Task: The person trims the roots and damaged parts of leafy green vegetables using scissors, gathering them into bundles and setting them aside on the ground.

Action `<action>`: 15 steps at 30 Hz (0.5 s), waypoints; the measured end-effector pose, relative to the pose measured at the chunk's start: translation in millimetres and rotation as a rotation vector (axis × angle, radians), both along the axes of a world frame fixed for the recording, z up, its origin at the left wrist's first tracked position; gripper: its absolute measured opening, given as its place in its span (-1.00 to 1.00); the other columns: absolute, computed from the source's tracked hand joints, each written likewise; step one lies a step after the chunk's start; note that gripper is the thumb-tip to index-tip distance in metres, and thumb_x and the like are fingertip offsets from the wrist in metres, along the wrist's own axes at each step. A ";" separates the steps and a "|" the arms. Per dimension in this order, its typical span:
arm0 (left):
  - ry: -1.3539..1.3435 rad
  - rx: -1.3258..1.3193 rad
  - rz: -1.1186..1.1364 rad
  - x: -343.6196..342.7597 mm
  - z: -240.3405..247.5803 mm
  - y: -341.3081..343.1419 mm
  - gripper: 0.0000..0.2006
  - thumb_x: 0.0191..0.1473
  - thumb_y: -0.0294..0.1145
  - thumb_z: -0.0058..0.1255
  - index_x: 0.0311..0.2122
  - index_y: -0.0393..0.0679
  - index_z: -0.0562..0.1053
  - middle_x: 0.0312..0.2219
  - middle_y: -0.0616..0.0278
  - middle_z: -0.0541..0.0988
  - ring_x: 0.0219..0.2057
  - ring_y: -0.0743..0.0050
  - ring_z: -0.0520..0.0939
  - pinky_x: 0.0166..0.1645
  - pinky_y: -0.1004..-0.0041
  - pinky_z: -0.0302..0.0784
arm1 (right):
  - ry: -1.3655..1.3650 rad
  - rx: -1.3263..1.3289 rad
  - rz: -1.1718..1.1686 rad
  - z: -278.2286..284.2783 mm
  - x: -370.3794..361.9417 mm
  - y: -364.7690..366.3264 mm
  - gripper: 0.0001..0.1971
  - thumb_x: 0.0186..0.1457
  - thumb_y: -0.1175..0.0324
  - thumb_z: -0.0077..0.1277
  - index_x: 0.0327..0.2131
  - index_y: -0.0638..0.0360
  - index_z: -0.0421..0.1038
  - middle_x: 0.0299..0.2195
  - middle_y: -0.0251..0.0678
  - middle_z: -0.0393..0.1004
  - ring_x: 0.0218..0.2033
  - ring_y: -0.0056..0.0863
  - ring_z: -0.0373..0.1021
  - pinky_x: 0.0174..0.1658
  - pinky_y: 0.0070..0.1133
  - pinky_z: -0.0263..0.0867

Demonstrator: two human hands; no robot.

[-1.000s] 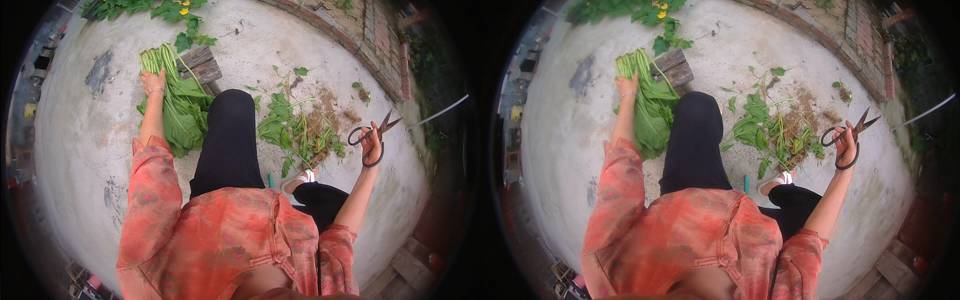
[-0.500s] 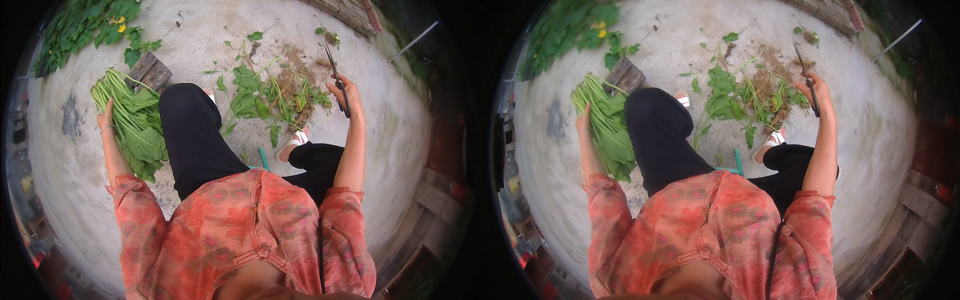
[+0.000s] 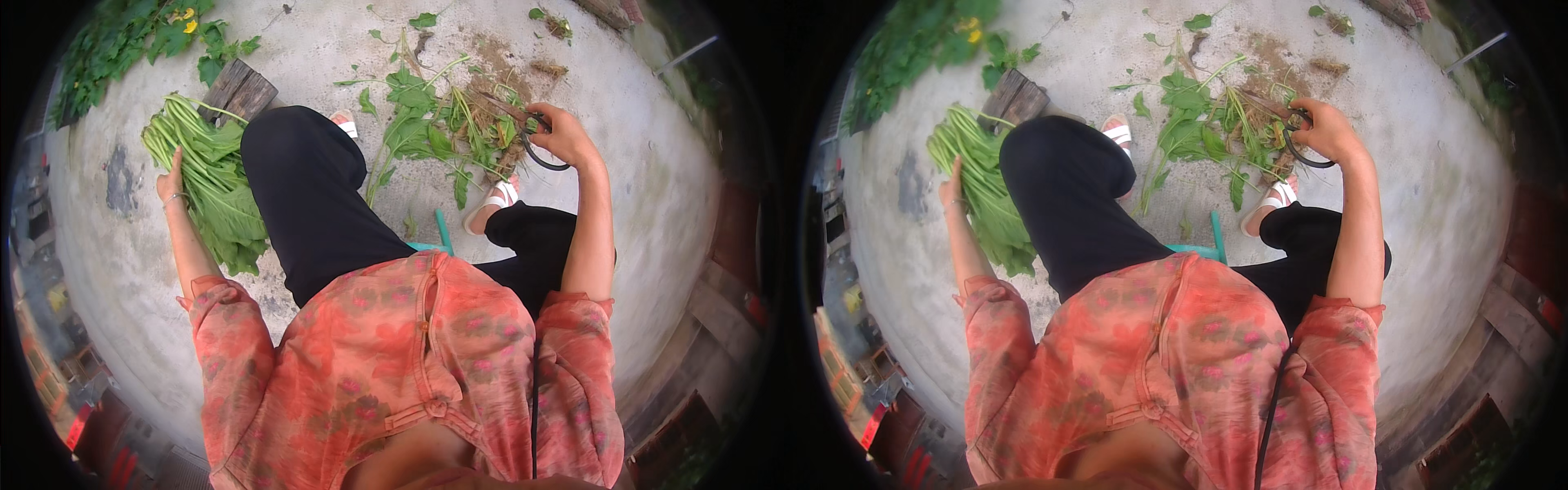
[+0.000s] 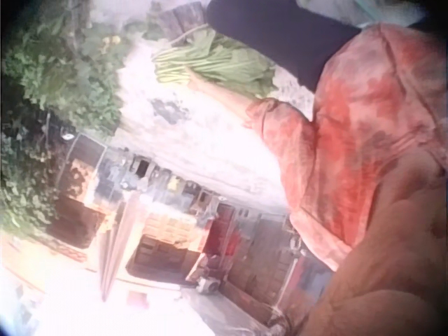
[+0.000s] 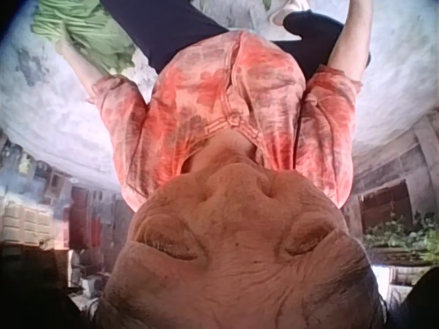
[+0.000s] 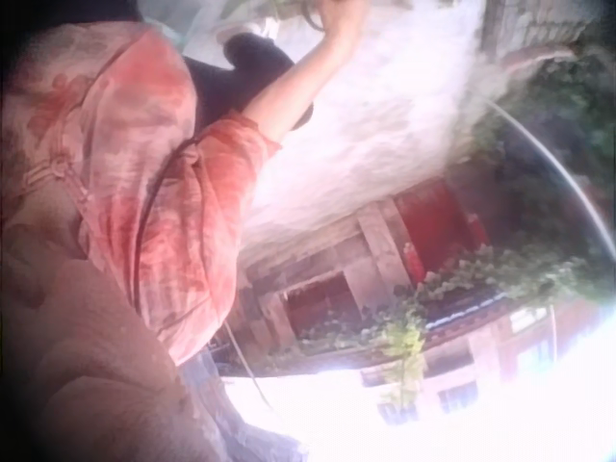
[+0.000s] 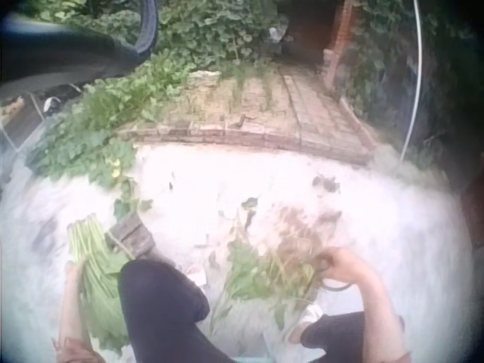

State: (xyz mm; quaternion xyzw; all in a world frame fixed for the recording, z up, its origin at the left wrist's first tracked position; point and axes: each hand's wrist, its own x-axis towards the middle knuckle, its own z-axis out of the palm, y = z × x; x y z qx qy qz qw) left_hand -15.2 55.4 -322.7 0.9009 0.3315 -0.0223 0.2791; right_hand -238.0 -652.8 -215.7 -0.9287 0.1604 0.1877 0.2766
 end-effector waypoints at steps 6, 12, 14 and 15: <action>-0.228 0.378 -0.194 7.7 42.9 -2.6 0.13 -0.34 0.39 0.20 0.07 -0.57 0.26 -0.04 -0.29 0.45 0.05 0.04 0.47 0.14 0.30 0.30 | -0.007 -0.118 0.227 -14.0 7.3 41.9 -0.58 -0.18 0.45 0.11 -0.12 0.20 0.42 -0.45 -0.01 0.49 -0.35 -0.09 0.45 -0.23 -0.34 0.34; -0.765 -0.251 -0.488 0.3 170.7 -192.9 -0.28 -0.08 -0.27 0.30 0.11 -0.47 0.25 0.05 -0.11 0.40 0.05 0.27 0.46 0.14 0.43 0.34 | 0.081 -0.140 0.213 -114.3 27.7 81.5 -0.68 -0.08 0.44 0.01 -0.16 0.24 0.42 -0.30 0.08 0.50 -0.18 0.01 0.42 -0.10 -0.25 0.33; -0.853 -0.365 -0.618 -10.9 208.5 -273.3 -0.40 -0.01 -0.28 0.22 0.06 -0.46 0.33 0.01 -0.06 0.46 0.06 0.28 0.46 0.19 0.43 0.26 | 0.045 -0.021 0.125 -165.8 38.3 94.2 -0.65 -0.06 0.39 0.02 -0.13 0.20 0.42 -0.29 0.05 0.51 -0.18 0.00 0.42 -0.10 -0.28 0.33; -0.870 -0.439 -0.680 -11.5 218.5 -297.8 -0.49 0.00 -0.32 0.21 0.01 -0.43 0.39 -0.04 0.00 0.51 0.05 0.32 0.47 0.17 0.44 0.27 | -0.001 0.086 0.040 -185.3 44.5 101.1 -0.63 -0.04 0.34 0.04 -0.09 0.16 0.42 -0.28 0.02 0.52 -0.17 -0.01 0.43 -0.09 -0.30 0.33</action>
